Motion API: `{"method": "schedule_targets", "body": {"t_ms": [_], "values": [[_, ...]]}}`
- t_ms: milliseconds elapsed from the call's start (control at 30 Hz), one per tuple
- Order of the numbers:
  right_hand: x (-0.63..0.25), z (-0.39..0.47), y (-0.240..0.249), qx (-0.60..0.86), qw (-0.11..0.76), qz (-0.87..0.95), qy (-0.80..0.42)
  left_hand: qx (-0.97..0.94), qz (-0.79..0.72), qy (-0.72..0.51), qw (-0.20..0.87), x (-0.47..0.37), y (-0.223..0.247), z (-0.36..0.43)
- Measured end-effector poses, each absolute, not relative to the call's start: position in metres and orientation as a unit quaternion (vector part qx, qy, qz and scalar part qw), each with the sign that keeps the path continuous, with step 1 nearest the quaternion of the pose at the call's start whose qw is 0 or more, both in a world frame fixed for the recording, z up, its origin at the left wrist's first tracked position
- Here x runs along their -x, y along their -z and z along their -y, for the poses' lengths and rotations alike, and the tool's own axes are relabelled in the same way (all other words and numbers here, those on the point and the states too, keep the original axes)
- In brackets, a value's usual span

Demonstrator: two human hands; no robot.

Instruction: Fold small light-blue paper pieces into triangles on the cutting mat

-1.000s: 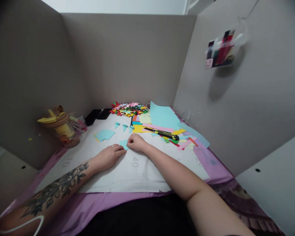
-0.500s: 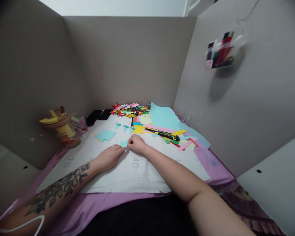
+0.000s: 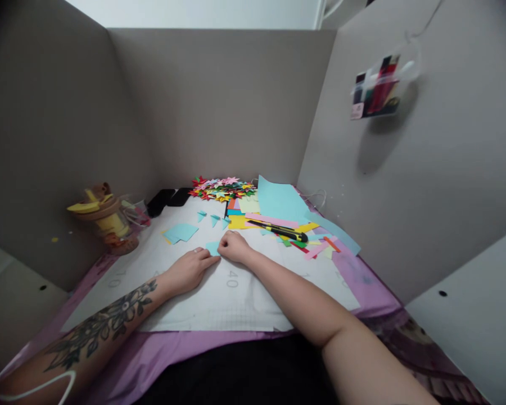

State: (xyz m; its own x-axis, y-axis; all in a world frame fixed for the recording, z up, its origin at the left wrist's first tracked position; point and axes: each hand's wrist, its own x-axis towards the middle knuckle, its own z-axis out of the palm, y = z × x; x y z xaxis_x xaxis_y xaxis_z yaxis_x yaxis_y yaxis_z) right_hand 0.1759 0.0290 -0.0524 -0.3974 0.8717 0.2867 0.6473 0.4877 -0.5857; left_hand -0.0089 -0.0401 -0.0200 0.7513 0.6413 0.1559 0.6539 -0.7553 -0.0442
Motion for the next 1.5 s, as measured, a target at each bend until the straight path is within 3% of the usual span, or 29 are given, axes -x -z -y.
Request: {"method": "schedule_targets", "body": {"t_ms": [767,1033,1200,1333,1500], "values": [[-0.177,-0.025,0.05,0.475,0.258,0.824,-0.171,0.936,0.34,0.068,0.056,0.008,0.021,0.038],[-0.186,-0.031,0.049,0.571,0.278,0.765,-0.109,0.937,0.339,0.067,0.053,0.009,0.021,0.038],[-0.194,-0.021,0.043,0.433,0.353,0.819,-0.133,0.934,0.345,0.076,0.054,0.009,0.021,0.04],[-0.199,-0.009,0.038,0.328,0.321,0.874,-0.162,0.93,0.353,0.089,0.054,0.01,0.022,0.042],[-0.2,-0.007,0.038,0.31,0.29,0.89,-0.165,0.91,0.382,0.147,0.066,0.015,0.025,0.038]]}}
